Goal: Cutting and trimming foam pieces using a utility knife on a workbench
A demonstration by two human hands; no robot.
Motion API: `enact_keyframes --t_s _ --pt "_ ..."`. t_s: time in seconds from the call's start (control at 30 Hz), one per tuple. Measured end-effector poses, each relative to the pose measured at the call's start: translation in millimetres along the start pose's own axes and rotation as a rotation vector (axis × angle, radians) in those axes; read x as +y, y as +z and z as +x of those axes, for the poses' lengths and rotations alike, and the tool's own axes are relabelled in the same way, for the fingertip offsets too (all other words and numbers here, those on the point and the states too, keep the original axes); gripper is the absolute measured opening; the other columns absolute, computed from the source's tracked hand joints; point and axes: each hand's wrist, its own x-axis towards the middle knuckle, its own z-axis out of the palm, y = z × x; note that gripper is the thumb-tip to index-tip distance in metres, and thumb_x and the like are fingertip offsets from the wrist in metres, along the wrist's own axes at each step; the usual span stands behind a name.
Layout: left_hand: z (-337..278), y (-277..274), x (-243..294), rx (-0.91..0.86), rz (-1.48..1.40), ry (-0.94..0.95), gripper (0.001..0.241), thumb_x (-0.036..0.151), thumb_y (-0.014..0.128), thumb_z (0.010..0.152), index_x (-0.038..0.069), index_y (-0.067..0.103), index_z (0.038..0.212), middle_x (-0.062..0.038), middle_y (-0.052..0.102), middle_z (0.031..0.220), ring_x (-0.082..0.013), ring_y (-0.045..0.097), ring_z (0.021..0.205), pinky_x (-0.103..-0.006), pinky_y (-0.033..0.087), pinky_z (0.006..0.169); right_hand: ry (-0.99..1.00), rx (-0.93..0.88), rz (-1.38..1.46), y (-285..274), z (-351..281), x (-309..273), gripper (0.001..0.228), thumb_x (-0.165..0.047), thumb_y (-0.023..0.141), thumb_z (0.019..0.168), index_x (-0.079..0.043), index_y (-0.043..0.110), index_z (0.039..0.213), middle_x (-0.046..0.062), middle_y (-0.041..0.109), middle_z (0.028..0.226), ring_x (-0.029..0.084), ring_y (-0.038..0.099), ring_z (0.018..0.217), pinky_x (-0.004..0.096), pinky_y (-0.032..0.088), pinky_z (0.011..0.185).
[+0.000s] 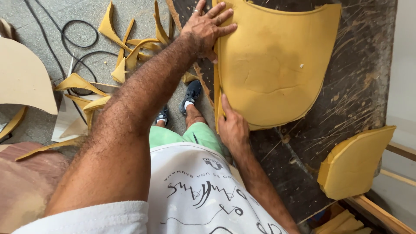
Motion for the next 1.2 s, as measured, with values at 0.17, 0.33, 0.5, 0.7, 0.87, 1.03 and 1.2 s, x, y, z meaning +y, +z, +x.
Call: enact_keyframes --t_s 0.17,0.33,0.5,0.7,0.87,1.03,1.2 --pt "-4 -7 -1 -0.027 -0.008 0.031 0.123 0.069 0.079 0.063 0.038 0.016 0.163 -0.002 0.004 0.174 -0.0257 -0.003 0.158 -0.0677 -0.005 0.12 0.069 -0.152 0.14 -52 -14 -5 0.068 -0.018 0.059 0.099 -0.024 0.034 0.162 -0.006 0.041 0.058 0.01 0.041 0.046 0.022 0.042 0.036" --pt "4 6 -4 0.034 0.0 0.041 0.125 0.071 0.079 0.058 0.037 0.02 0.163 -0.002 0.008 0.174 -0.0248 -0.002 0.159 -0.0684 -0.004 0.119 -0.26 0.213 0.191 -21 72 -7 0.072 -0.011 0.061 0.092 -0.021 0.036 0.159 0.02 0.068 0.134 0.039 0.072 0.098 0.044 0.054 0.085" --pt "10 17 -6 0.023 0.025 0.026 0.131 0.077 0.079 0.054 0.038 0.018 0.164 0.001 0.005 0.174 -0.0234 -0.005 0.158 -0.0685 -0.005 0.12 -0.155 0.227 0.084 6 113 -7 0.077 -0.017 0.063 0.092 -0.034 0.033 0.16 0.027 0.072 0.095 0.047 0.069 0.083 0.055 0.055 0.078" --pt "6 9 -6 0.039 -0.001 0.004 0.131 0.073 0.082 0.051 0.04 0.021 0.163 0.002 0.008 0.174 -0.0234 -0.004 0.159 -0.0685 -0.006 0.119 -0.157 0.234 0.016 5 122 -19 0.076 -0.02 0.058 0.091 -0.033 0.032 0.161 0.025 0.072 0.094 0.049 0.067 0.077 0.061 0.052 0.072" --pt "7 9 -4 -0.016 0.04 -0.012 0.13 0.074 0.079 0.056 0.041 0.014 0.164 0.001 0.005 0.174 -0.0212 -0.008 0.158 -0.0658 -0.005 0.12 -0.067 0.065 0.024 -13 113 -37 0.072 -0.011 0.054 0.093 -0.02 0.032 0.161 0.03 0.074 0.099 0.042 0.073 0.08 0.053 0.06 0.079" --pt "8 6 -7 -0.026 0.011 0.006 0.129 0.075 0.079 0.056 0.041 0.016 0.163 0.001 0.006 0.174 -0.0225 -0.005 0.159 -0.0677 -0.004 0.119 -0.029 -0.001 0.002 -25 72 -35 0.069 -0.008 0.053 0.096 -0.018 0.034 0.161 0.011 0.059 0.07 0.022 0.057 0.055 0.037 0.054 0.054" --pt "6 11 -7 0.039 -0.072 0.024 0.129 0.065 0.086 0.051 0.038 0.026 0.162 0.0 0.012 0.173 -0.022 -0.001 0.158 -0.0687 0.001 0.118 0.089 -0.099 -0.068 -21 2 -21 0.071 -0.012 0.053 0.092 -0.027 0.039 0.159 0.023 0.064 0.078 0.044 0.065 0.074 0.059 0.051 0.069"
